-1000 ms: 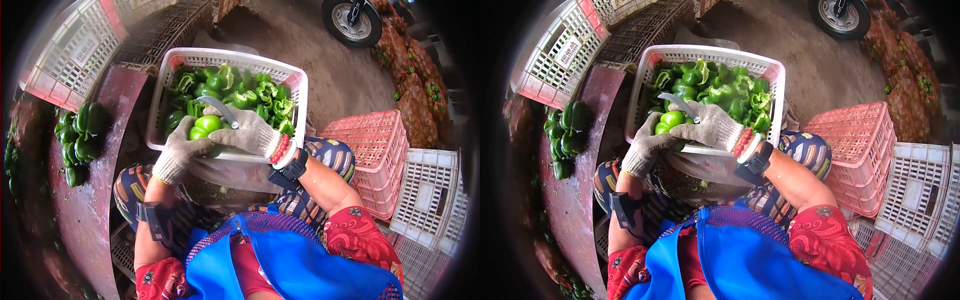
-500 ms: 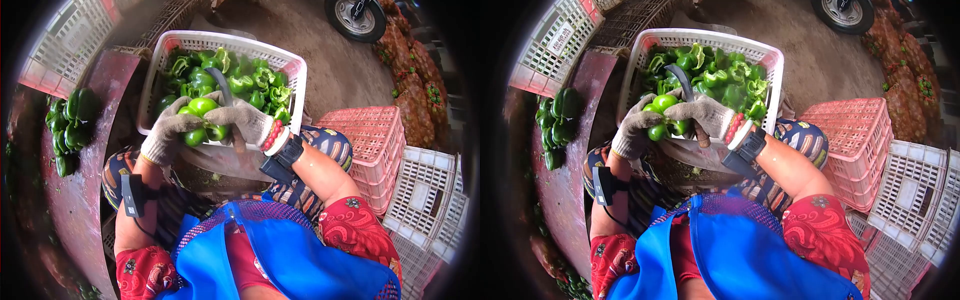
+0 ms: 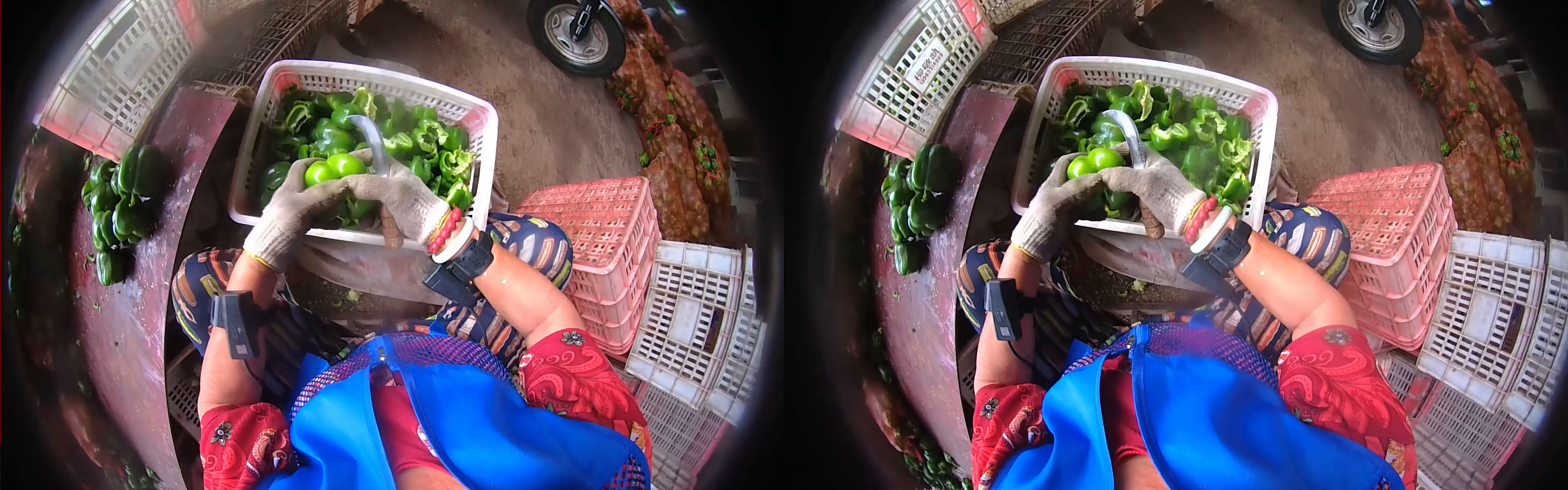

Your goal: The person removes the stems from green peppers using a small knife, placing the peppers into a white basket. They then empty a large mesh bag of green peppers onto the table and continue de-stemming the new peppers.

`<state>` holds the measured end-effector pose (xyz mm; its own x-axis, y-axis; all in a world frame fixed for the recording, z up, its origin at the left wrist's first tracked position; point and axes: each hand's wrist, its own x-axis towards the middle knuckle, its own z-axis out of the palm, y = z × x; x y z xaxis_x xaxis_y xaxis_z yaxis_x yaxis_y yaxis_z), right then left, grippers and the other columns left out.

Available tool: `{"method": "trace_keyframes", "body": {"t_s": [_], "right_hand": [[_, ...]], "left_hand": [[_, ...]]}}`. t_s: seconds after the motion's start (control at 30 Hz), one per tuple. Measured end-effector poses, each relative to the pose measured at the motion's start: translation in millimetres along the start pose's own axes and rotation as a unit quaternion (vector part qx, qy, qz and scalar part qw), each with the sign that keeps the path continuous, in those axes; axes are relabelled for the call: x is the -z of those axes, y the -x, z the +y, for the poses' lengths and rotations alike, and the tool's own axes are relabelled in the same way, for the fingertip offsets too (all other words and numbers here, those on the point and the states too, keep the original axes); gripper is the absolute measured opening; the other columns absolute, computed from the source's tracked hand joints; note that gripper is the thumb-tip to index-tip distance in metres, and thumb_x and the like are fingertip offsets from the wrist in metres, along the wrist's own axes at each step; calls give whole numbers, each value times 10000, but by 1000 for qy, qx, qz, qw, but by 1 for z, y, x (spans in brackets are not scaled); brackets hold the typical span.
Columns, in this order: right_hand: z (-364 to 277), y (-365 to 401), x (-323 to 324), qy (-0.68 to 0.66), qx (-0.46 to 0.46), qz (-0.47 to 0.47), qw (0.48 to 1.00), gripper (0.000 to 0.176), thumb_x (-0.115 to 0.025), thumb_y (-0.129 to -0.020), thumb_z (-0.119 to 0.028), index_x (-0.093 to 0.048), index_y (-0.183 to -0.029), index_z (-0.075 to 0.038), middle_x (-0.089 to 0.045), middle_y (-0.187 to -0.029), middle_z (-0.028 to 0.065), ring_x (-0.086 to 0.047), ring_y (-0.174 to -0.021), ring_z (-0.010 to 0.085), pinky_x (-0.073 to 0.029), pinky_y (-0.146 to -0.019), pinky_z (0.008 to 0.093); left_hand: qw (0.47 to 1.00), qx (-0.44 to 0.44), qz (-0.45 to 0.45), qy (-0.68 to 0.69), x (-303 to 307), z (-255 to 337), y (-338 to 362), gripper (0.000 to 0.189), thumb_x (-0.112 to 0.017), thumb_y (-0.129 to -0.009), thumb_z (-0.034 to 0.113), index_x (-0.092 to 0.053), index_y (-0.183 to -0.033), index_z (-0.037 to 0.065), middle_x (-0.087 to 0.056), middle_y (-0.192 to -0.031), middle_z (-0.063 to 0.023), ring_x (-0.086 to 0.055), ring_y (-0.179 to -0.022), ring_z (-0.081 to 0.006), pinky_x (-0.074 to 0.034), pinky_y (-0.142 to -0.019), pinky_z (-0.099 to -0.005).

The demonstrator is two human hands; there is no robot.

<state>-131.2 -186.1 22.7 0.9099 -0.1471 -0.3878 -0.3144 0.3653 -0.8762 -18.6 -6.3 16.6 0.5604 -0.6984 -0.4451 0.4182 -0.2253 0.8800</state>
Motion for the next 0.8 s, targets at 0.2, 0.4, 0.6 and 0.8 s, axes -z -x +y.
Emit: {"method": "trace_keyframes", "body": {"t_s": [0.2,0.4,0.6,0.8], "right_hand": [[-5,-4,7,98,-18,-39,994,538,-755,-869,-335,-598,-1265,-6,-653,-807,72,-506,-355,137,-383,-304,263],[21,-11,2,-47,-117,-72,989,428,-724,-862,-346,-674,-1091,12,-644,-699,83,-499,-352,139,-389,-281,249],[21,-7,4,-279,-166,-97,941,373,-642,-914,-248,-658,-1187,6,-694,-932,143,-659,-692,212,-549,-544,320],[-45,0,33,54,-92,-71,992,502,-725,-910,-298,-626,-1308,-8,-724,-970,129,-684,-747,171,-577,-618,264]], "left_hand": [[998,32,-37,-33,-2,16,9,490,-703,-916,160,-541,-1365,51,-650,-1181,-83,-642,-1040,-185,-527,-919,-313],[982,68,-71,159,5,15,11,498,-706,-784,210,-609,-1249,60,-677,-1028,-69,-658,-826,-178,-519,-657,-274],[946,20,-143,289,17,15,15,583,-694,-795,217,-567,-1334,33,-674,-1159,-133,-685,-963,-236,-576,-766,-336],[919,-119,-94,364,28,20,16,532,-696,-940,246,-533,-1405,45,-663,-1247,-134,-678,-1104,-285,-574,-913,-410]]}}
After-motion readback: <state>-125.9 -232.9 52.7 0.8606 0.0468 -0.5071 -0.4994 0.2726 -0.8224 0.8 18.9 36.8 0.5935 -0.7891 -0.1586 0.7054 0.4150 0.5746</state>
